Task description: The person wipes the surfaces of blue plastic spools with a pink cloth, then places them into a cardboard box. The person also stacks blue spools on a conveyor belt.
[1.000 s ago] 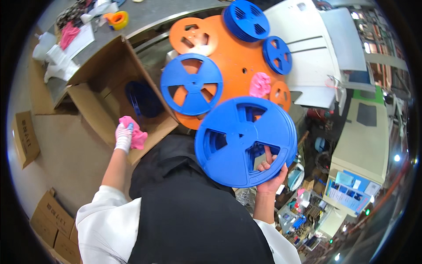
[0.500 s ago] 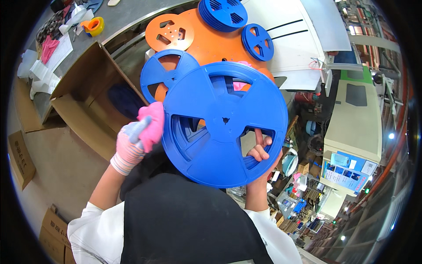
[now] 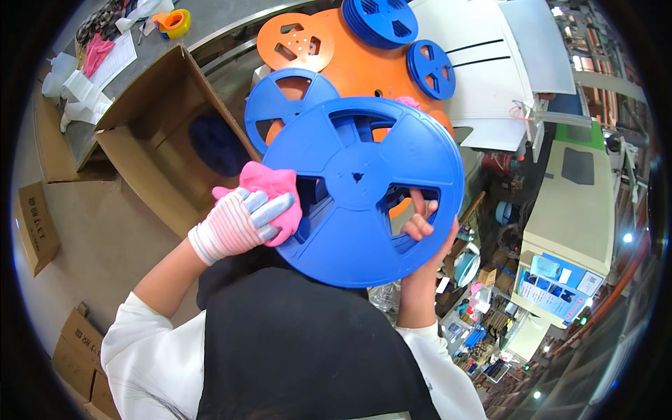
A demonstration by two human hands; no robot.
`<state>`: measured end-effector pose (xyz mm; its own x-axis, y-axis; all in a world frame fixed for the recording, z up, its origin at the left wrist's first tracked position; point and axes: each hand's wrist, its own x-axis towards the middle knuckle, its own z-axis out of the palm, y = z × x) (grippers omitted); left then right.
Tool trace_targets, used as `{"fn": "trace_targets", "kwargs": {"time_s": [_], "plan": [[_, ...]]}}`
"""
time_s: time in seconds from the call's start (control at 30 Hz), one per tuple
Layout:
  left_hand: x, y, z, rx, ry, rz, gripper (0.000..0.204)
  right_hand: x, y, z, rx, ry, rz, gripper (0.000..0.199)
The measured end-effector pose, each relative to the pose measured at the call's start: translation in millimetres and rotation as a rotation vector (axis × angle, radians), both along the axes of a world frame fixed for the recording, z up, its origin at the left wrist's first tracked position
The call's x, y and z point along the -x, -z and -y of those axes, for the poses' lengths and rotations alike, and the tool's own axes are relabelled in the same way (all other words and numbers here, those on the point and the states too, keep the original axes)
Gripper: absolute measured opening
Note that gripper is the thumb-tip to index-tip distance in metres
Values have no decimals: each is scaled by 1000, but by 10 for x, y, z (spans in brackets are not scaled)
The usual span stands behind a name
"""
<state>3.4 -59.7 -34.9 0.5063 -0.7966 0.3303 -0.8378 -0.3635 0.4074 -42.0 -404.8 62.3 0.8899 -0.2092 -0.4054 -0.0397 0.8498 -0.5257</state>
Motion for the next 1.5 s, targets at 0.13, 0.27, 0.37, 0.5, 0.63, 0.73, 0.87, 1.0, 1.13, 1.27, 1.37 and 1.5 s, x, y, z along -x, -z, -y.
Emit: {"fn": "trace_targets", "kwargs": {"time_s": [0.13,0.27,0.37,0.5,0.63,0.73,0.87,1.0,1.13,1.27,1.37,1.5], "plan": [[71,30,-87,73,40,-34,32,138,62,15,92,-87,88,41],[188,-94,-256,55,-62,-330,50,248,29,-3,58,-179,253,44],[64,-240,-38,414,-332,-373,41,286,36,-73,52,-239,320,47],[-256,-799,748,377,-307,-126,40,278,-8,-277,48,-318,288,51],[-694,-1140,1205,55,-343,-52,37,308,-120,-341,139,-368,199,52],[-677,-1121,1292,202,-298,1,44,332,-118,-332,176,-363,169,50],[-705,-1006,1290,110,-300,29,45,278,-164,-316,177,-357,97,48],[-1230,-470,1035,180,-513,113,44,249,-144,-275,193,-301,77,46],[-898,-202,258,240,-740,-23,48,213,-78,-145,148,-156,78,46],[-193,-23,-26,153,-424,-341,50,-24,-58,-88,24,-131,117,45],[78,90,-61,135,-121,-441,61,-148,-47,-145,-54,-108,91,44],[157,221,-21,136,-119,-547,66,-293,-92,-303,-33,-115,-5,48]]}}
